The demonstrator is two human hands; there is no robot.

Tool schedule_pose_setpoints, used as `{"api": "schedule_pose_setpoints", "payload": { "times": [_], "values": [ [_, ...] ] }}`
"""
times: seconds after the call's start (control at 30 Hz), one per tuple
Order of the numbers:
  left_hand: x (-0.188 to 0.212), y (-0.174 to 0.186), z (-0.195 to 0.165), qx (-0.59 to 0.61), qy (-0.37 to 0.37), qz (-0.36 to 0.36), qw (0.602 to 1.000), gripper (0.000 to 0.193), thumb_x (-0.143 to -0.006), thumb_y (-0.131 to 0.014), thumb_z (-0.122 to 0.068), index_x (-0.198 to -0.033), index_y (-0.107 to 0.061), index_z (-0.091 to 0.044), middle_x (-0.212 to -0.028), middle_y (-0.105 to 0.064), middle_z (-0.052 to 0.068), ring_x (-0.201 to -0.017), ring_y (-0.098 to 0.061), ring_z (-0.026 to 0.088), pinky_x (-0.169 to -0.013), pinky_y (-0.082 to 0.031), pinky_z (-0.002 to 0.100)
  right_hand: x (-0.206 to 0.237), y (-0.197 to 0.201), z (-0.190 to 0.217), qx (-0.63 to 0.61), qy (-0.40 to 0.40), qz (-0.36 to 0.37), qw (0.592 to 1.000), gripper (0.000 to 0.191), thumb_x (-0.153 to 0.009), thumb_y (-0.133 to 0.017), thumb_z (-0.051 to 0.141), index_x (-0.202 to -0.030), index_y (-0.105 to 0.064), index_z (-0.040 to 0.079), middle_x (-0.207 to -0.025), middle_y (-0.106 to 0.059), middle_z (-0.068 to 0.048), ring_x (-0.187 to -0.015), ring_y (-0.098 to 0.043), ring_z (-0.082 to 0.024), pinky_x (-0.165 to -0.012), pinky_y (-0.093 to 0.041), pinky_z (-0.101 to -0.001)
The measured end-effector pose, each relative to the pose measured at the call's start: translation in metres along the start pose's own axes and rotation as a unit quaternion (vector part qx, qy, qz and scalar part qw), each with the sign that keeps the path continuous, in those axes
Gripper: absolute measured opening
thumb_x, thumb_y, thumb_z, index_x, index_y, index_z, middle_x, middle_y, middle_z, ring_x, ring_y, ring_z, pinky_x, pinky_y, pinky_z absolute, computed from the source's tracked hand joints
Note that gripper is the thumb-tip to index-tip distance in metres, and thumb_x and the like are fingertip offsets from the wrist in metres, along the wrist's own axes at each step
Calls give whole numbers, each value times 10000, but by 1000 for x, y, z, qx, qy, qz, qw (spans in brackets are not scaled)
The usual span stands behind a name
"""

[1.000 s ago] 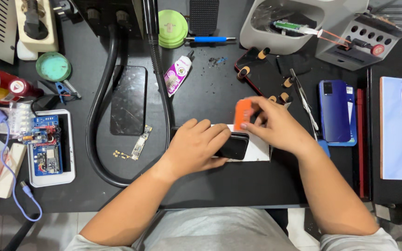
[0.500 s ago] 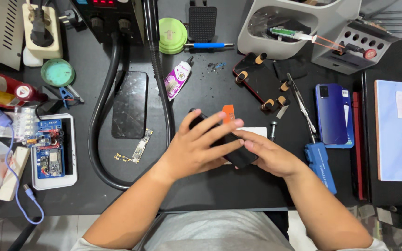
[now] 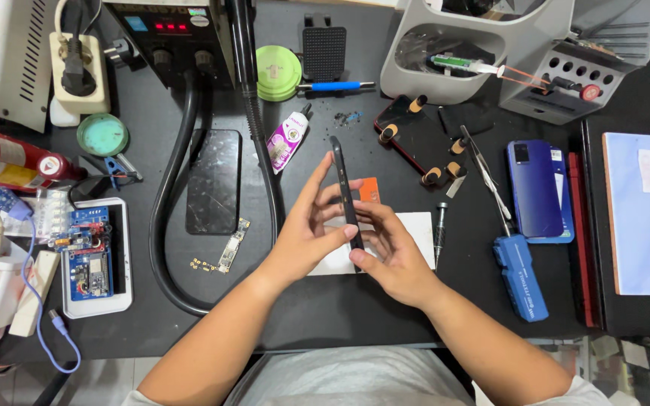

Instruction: The person uses an orange plastic pry tool to separate the screen from the smartphone body. They work along the edges, then use a metal spudger to release internal clips. The screen is lifted and set aside, exposing the battery and internal components.

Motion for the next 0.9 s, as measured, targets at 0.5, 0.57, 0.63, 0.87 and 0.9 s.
{"api": "schedule_pose_setpoints", "payload": {
  "times": [0.5,0.57,0.63,0.87,0.9],
  "values": [
    [3,-6,-29,-314,-71,-98,942,966,-637,-859,-113,-1508,-452,-18,-1198,-691,125,-1067,-707,203,-946,-587,331,-23,14,56,127,58,-38,989,716,-936,-581,-52,-1589,-299,26,-1435,-570,-138,-1229,-633,-192,-1045,-517,-331],
    [3,-7,-25,-353,-23,-116,928,924,-593,-861,-180,-1435,-518,-12,-1152,-688,119,-1003,-707,219,-889,-595,336,-29,15,65,144,44,-29,988,738,-926,-576,-84,-1595,-287,28,-1362,-633,-129,-1141,-663,-153,-1008,-527,-296],
    [3,-10,-30,-371,-80,-116,918,883,-613,-861,-179,-1405,-516,4,-1189,-667,150,-1078,-694,254,-966,-560,367,-33,13,73,164,50,-23,985,710,-912,-580,-102,-1570,-342,11,-1314,-655,-120,-1123,-668,-144,-1002,-535,-295],
    [8,-6,-31,-412,-75,-132,898,868,-606,-864,-191,-1365,-491,6,-1187,-649,187,-1104,-664,306,-977,-529,391,-43,6,77,198,68,-17,978,594,-926,-605,-94,-1497,-461,-11,-1197,-716,-98,-1094,-694,-127,-994,-566,-292],
    [9,-5,-30,-406,-73,-133,901,870,-610,-861,-193,-1369,-485,6,-1187,-650,185,-1104,-669,302,-979,-531,389,-43,6,76,195,60,-11,979,612,-912,-607,-93,-1499,-457,-10,-1184,-713,-96,-1076,-692,-125,-981,-569,-291]
  ]
}}
Point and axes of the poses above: each hand's wrist, its own x-axis away from the middle knuckle, its own y-axis out of the back of the hand, z = x × y, the point moved 4 cm from there along -x, towards the middle knuckle
